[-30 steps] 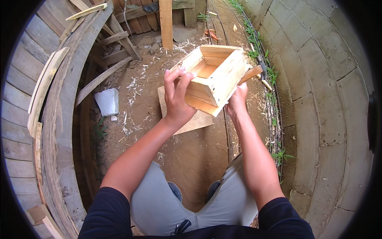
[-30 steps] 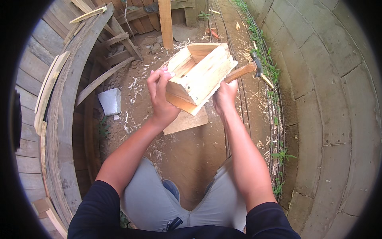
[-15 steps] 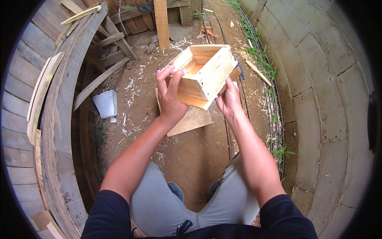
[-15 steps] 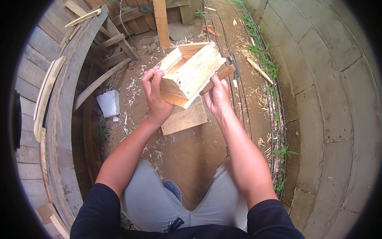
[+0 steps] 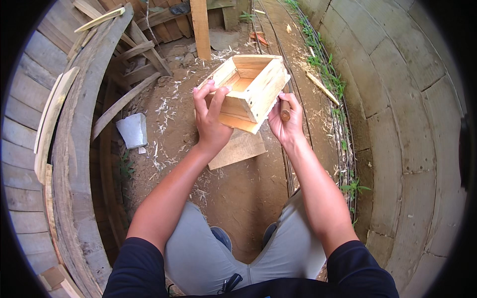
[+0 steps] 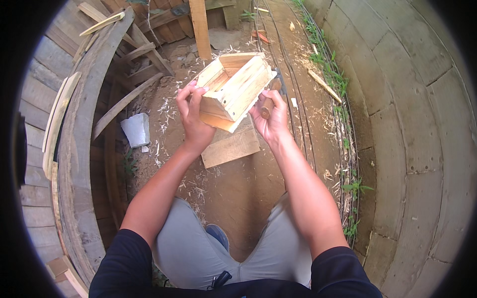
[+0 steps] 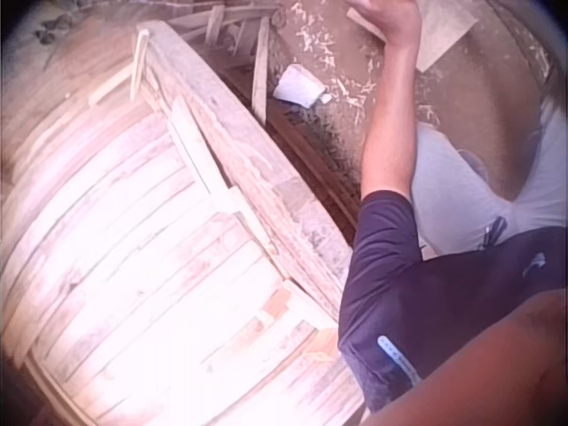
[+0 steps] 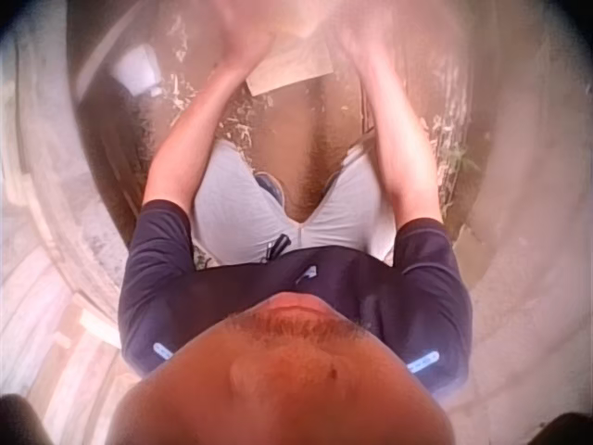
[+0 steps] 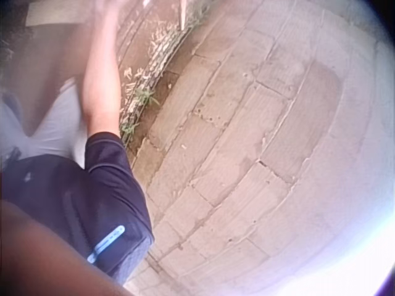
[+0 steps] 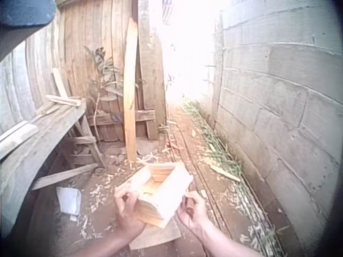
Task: The person assembles a small wooden box by fitting pre-cut wooden pieces together. They use a hammer to tap the joints and a knife to trim excess wood from the edges.
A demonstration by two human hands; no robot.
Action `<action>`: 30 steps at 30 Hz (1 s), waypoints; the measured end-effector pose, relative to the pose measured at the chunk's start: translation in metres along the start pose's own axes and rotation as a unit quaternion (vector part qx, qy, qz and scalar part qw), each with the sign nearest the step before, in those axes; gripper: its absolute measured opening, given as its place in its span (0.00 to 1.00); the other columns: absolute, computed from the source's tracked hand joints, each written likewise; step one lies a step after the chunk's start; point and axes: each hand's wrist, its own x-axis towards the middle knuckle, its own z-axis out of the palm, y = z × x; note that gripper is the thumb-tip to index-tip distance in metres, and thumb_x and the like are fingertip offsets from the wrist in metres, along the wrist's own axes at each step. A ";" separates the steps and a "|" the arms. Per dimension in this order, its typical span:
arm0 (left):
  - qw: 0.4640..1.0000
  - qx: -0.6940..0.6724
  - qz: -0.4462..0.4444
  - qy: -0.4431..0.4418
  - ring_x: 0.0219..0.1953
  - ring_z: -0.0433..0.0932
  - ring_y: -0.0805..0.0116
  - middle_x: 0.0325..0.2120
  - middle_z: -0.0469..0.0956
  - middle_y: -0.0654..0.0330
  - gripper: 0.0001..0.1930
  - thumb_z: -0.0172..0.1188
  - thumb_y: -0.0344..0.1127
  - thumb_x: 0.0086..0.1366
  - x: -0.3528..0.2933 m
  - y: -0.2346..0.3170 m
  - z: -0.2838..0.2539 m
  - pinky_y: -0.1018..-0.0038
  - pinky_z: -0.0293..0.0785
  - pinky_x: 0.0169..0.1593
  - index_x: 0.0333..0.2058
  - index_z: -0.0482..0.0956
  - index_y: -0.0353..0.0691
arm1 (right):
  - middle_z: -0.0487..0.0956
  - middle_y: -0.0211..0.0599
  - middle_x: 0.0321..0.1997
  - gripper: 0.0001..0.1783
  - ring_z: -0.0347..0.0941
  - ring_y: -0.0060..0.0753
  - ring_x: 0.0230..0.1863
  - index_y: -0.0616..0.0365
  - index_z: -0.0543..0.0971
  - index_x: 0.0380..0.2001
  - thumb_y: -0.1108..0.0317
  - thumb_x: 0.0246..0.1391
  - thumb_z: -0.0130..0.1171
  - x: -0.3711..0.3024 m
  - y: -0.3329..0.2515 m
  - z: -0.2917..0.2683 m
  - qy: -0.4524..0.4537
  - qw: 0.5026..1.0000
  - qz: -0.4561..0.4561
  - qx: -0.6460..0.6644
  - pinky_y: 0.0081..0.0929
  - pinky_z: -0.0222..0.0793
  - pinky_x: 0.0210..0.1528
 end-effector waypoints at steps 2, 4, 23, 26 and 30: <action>1.000 -0.010 0.002 0.005 0.66 0.62 0.45 0.53 0.62 0.55 0.41 0.79 0.30 0.43 0.000 -0.002 0.000 0.43 0.46 0.71 0.57 0.69 0.49 | 0.78 0.39 0.49 0.20 0.74 0.39 0.57 0.66 0.71 0.51 0.68 0.57 0.56 0.002 0.000 -0.005 0.006 1.000 -0.003 0.010 0.50 0.72 0.62; 1.000 0.010 0.005 0.003 0.66 0.63 0.44 0.52 0.62 0.56 0.40 0.78 0.29 0.43 -0.001 -0.004 0.000 0.42 0.46 0.71 0.56 0.70 0.51 | 0.79 0.38 0.48 0.18 0.74 0.39 0.57 0.64 0.72 0.49 0.67 0.57 0.57 0.000 -0.001 -0.003 -0.021 1.000 0.004 -0.020 0.49 0.69 0.64; 0.996 0.048 0.047 -0.063 0.65 0.64 0.54 0.52 0.63 0.60 0.37 0.71 0.20 0.43 -0.002 -0.002 -0.001 0.36 0.50 0.70 0.53 0.77 0.62 | 0.69 0.48 0.62 0.31 0.67 0.47 0.64 0.64 0.62 0.63 0.60 0.63 0.60 0.001 -0.010 0.006 -0.033 0.998 0.058 -0.016 0.53 0.66 0.67; 0.994 0.052 0.054 -0.077 0.65 0.65 0.54 0.51 0.64 0.60 0.38 0.70 0.19 0.43 -0.002 0.001 -0.004 0.37 0.50 0.70 0.53 0.77 0.62 | 0.70 0.49 0.61 0.30 0.68 0.48 0.63 0.64 0.64 0.62 0.59 0.65 0.59 -0.003 -0.009 0.010 -0.001 0.998 0.062 -0.013 0.54 0.66 0.67; 0.993 0.044 0.052 -0.092 0.65 0.65 0.54 0.52 0.64 0.60 0.38 0.70 0.18 0.42 0.000 0.001 -0.005 0.38 0.51 0.70 0.53 0.78 0.61 | 0.72 0.50 0.57 0.29 0.71 0.49 0.61 0.62 0.66 0.60 0.55 0.65 0.59 -0.001 -0.010 0.009 0.022 0.997 0.071 -0.004 0.55 0.67 0.66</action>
